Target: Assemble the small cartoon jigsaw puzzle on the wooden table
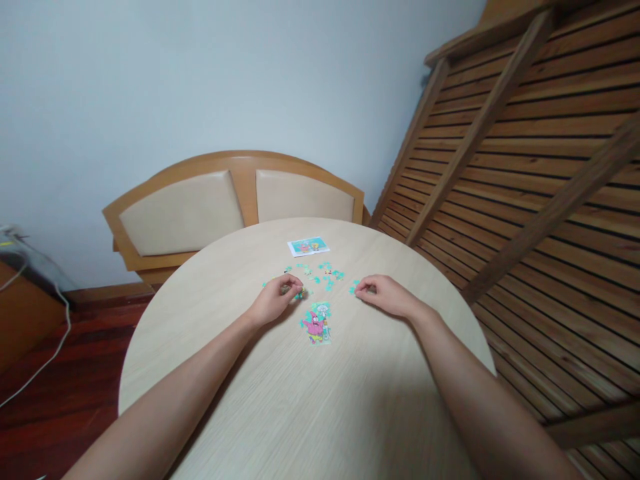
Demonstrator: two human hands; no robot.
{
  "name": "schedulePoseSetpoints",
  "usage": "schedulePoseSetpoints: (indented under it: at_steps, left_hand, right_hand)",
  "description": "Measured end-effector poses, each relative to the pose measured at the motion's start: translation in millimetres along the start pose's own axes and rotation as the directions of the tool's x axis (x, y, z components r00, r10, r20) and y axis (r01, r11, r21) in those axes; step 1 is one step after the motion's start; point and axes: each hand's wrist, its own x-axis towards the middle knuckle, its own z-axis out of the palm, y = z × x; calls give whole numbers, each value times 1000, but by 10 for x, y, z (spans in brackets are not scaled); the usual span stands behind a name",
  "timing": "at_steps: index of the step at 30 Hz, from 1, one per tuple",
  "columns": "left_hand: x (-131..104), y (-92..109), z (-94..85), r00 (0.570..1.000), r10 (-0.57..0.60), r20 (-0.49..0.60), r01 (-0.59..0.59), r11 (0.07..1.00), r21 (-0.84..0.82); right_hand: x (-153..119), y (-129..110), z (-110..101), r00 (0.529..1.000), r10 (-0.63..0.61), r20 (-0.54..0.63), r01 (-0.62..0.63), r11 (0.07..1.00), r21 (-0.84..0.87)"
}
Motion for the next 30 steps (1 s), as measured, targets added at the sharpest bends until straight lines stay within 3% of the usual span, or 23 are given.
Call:
schedulePoseSetpoints:
  at_steps: [4, 9, 15, 18, 20, 24, 27, 30]
  left_hand:
    - [-13, 87, 117, 1000, 8, -9, -8, 995, -103]
    - [-41, 163, 203, 998, -5, 60, 15, 985, -170]
    - [-50, 241, 255, 993, -4, 122, 29, 979, -200]
    - [-38, 231, 180, 997, -1, 82, 6, 998, -57]
    - [-30, 169, 53, 1000, 19, 7, -20, 989, 144]
    - [-13, -63, -293, 993, -21, -115, 73, 878, 472]
    - [11, -226, -473, 990, -25, -136, 100, 809, 580]
    - [33, -310, -510, 998, -13, -68, 51, 804, 592]
  right_hand:
    - [27, -279, 160, 993, -113, -25, 115, 991, 65]
    - [35, -610, 390, 977, -213, -25, 213, 957, 198]
    - [47, -693, 479, 977, -215, 14, 202, 938, 283]
    - [51, -611, 449, 978, -206, 30, 189, 942, 278]
    - [47, -532, 416, 984, -172, 52, 152, 952, 266]
    - [36, -364, 342, 989, -98, 111, 69, 969, 235]
    - [38, -280, 297, 984, -101, 147, 71, 979, 193]
    - [43, -258, 262, 977, -155, 149, 137, 983, 124]
